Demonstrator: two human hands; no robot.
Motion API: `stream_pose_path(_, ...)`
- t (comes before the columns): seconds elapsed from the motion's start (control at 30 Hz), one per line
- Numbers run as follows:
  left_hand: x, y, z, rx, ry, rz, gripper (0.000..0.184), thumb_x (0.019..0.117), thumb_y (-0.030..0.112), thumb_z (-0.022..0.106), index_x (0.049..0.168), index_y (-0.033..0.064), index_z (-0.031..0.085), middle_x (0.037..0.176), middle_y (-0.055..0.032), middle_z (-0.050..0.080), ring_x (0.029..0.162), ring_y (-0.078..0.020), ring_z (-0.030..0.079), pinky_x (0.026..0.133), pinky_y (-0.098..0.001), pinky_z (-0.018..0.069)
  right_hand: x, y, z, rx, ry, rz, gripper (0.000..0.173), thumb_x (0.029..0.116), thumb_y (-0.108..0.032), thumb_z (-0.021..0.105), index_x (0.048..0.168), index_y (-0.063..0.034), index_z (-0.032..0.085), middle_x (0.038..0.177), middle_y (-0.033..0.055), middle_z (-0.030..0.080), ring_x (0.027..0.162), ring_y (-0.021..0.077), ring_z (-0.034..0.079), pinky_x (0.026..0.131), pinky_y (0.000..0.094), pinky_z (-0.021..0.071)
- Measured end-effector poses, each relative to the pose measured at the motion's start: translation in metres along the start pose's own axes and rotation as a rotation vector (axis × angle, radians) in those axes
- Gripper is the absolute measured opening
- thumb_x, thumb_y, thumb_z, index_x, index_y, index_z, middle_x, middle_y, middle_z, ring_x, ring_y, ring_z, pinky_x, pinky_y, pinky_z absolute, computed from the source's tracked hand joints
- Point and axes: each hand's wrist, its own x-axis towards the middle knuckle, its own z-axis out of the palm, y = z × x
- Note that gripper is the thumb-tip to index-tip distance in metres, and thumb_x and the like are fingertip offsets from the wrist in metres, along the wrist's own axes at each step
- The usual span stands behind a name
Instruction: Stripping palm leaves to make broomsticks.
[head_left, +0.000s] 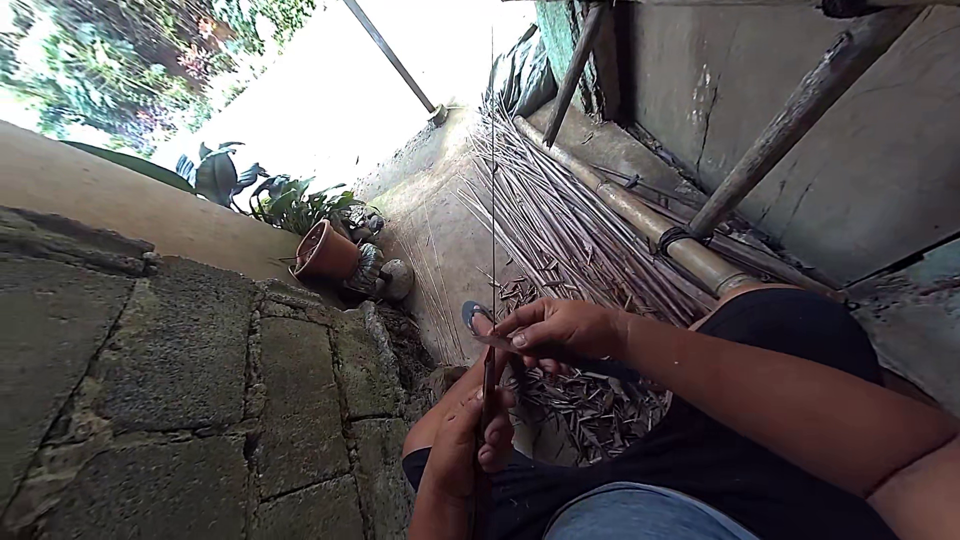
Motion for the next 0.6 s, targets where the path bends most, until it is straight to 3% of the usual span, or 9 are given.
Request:
stream_pose_path(0.07,0.0,-0.001,0.0,-0.121,-0.106,-0.06,0.03,0.1043,0.035,0.057,0.112,0.0071,0.067,0.064,0.0019,0.058,0.048,-0.007,0.057,0.044,-0.0199,0.047,-0.001,-0.01,-0.007,0.055,0.068,-0.075,0.034,0.1039,-0.015,0.051,0.136,-0.0078,0.061,0.077,0.0024,0.067,0.053,0.0057,0.058,0.048,0.0195,0.0505)
stream_pose_path(0.17,0.001,-0.005,-0.001,-0.148,-0.13,-0.091,0.031,0.1049,0.034,0.056,0.111,0.0058,0.067,0.063,0.001,0.057,0.047,-0.0078,0.057,0.043,-0.0204,0.0465,-0.004,-0.014,-0.014,0.038,0.103,-0.096,0.034,0.1056,-0.015,0.05,0.137,-0.008,0.059,0.078,0.0037,0.066,0.054,0.006,0.058,0.049,0.0191,0.05)
stream_pose_path(0.27,0.002,-0.006,-0.003,-0.058,-0.047,-0.06,0.032,0.1065,0.033,0.053,0.112,0.0046,0.067,0.066,0.0,0.058,0.049,-0.0074,0.056,0.044,-0.02,0.0466,-0.007,-0.01,-0.009,-0.106,0.025,0.023,0.032,0.1051,-0.018,0.052,0.134,-0.0081,0.062,0.077,0.0037,0.065,0.054,0.0081,0.058,0.049,0.0223,0.0507)
stream_pose_path(0.37,0.0,-0.006,-0.005,0.114,0.113,0.012,0.035,0.1079,0.033,0.051,0.115,0.0029,0.066,0.068,-0.0012,0.058,0.05,-0.0067,0.055,0.045,-0.0198,0.0473,-0.005,-0.016,-0.008,-0.075,0.158,0.037,0.032,0.1061,-0.014,0.049,0.135,-0.0053,0.061,0.077,0.003,0.066,0.053,0.0063,0.057,0.048,0.0198,0.0493)
stream_pose_path(0.47,0.0,-0.007,-0.006,0.183,0.143,0.02,0.036,0.1081,0.034,0.051,0.115,0.0028,0.066,0.068,-0.0009,0.058,0.05,-0.0061,0.054,0.045,-0.0196,0.0469,-0.001,-0.02,-0.015,0.034,0.287,0.009,0.03,0.1078,-0.011,0.048,0.135,-0.004,0.058,0.078,0.0047,0.066,0.053,0.0064,0.058,0.048,0.0182,0.0489)
stream_pose_path(0.53,0.001,-0.007,-0.005,0.165,0.141,0.003,0.037,0.1084,0.035,0.049,0.114,0.0032,0.066,0.068,-0.0009,0.058,0.049,-0.006,0.054,0.044,-0.0191,0.0459,-0.003,-0.017,-0.013,-0.007,0.242,0.033,0.032,0.1067,-0.013,0.049,0.137,-0.0051,0.057,0.078,0.0046,0.065,0.053,0.0075,0.057,0.048,0.02,0.0489)
stream_pose_path(0.6,0.001,-0.006,-0.004,0.055,0.074,-0.043,0.036,0.1072,0.036,0.05,0.113,0.0056,0.067,0.066,0.0002,0.057,0.048,-0.0059,0.053,0.043,-0.0188,0.0449,-0.005,-0.011,-0.01,-0.077,0.078,0.079,0.032,0.1058,-0.016,0.051,0.135,-0.0063,0.06,0.078,0.0039,0.065,0.054,0.0075,0.058,0.049,0.0213,0.0502)
